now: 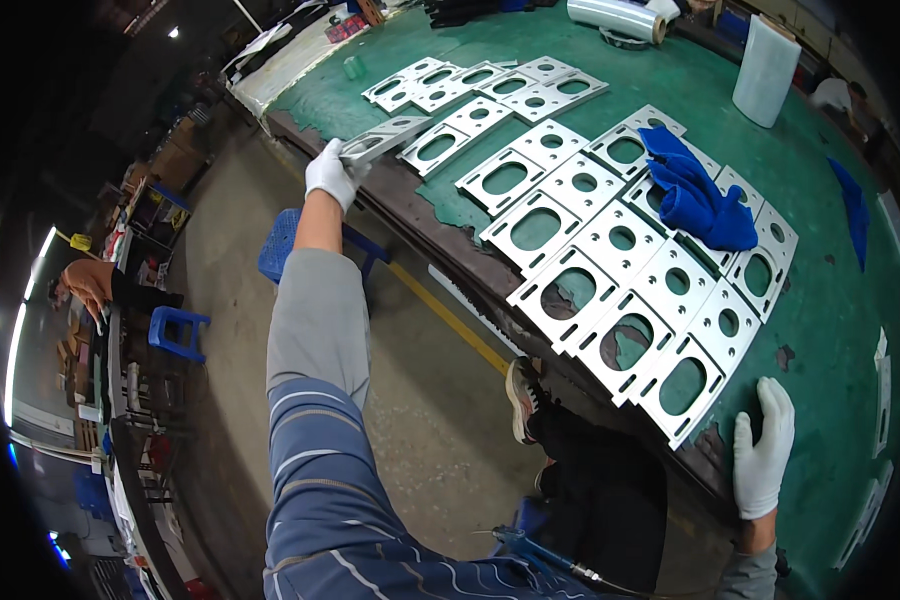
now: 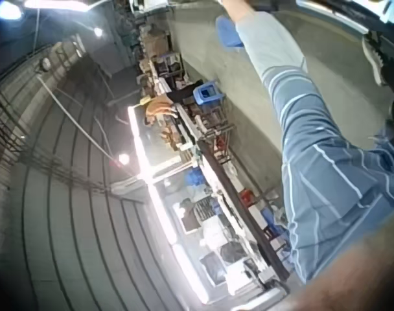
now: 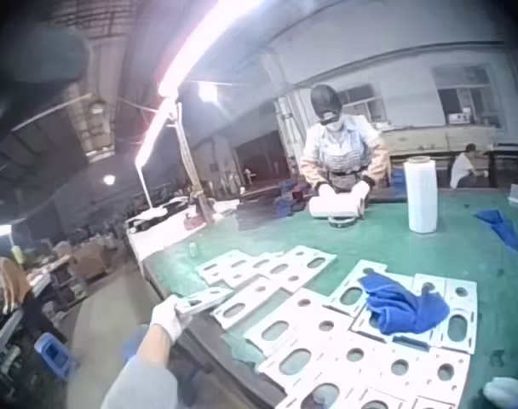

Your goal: Using a handheld deburring tool to clean the edges of white metal plates and stacking them on a workbench.

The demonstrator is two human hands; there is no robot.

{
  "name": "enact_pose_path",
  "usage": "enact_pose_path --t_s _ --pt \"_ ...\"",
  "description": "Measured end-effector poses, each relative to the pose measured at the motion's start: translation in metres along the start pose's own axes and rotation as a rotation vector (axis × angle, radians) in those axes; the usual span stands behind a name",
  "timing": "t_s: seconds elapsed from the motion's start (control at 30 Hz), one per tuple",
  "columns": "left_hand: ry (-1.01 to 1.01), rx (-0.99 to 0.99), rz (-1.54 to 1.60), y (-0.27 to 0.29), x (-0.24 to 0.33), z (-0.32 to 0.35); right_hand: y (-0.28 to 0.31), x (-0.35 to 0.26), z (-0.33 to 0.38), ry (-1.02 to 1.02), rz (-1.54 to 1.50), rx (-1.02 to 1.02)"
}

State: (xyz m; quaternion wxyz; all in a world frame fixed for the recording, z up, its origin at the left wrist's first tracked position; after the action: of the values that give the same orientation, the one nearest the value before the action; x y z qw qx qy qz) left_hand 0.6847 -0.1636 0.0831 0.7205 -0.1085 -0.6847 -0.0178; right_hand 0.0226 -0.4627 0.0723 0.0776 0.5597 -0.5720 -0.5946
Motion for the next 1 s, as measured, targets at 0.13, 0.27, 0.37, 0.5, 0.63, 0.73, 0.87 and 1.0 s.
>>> enact_pose_path --t_s 0.13,0.27,0.37,0.5,0.63,0.73,0.87,1.0 --pt "0.081 0.568 -0.904 0.007 -0.002 -0.011 0.001 -0.001 -0.001 -0.063 0.016 -0.088" --pt "-0.020 0.644 -1.169 -0.005 -0.012 -0.025 0.004 0.001 -0.002 -0.098 -0.039 -0.062" --pt "-0.217 0.523 -1.113 -0.014 -0.022 -0.040 0.002 0.003 -0.005 -0.111 -0.062 -0.071" --pt "-0.375 0.441 -1.120 -0.023 -0.027 -0.040 0.003 0.002 -0.005 -0.122 -0.055 -0.076" --pt "-0.574 0.328 -1.244 -0.072 -0.022 -0.007 0.004 0.000 -0.004 -0.105 -0.098 -0.099" --pt "-0.731 -0.089 -1.519 -0.146 -0.023 0.020 0.007 0.000 -0.005 -0.091 -0.111 -0.050" --pt "-0.670 -0.224 -1.860 -0.197 -0.028 0.045 0.008 0.002 -0.005 -0.055 -0.145 -0.047" --pt "-0.539 -0.340 -1.976 -0.224 -0.034 0.037 0.007 0.002 -0.008 -0.061 -0.205 -0.004"
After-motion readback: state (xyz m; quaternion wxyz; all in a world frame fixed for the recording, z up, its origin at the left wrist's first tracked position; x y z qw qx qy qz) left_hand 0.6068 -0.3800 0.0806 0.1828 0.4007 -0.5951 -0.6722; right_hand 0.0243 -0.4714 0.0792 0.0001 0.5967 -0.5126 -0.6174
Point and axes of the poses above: each hand's wrist, its own z-axis away from the middle knuckle, its own y-axis out of the back of the hand, x = y × z, the point moved 2 cm from there along -z, towards the middle knuckle, and after that the axes turned 12 degrees about -z, right-handed, at the moved point
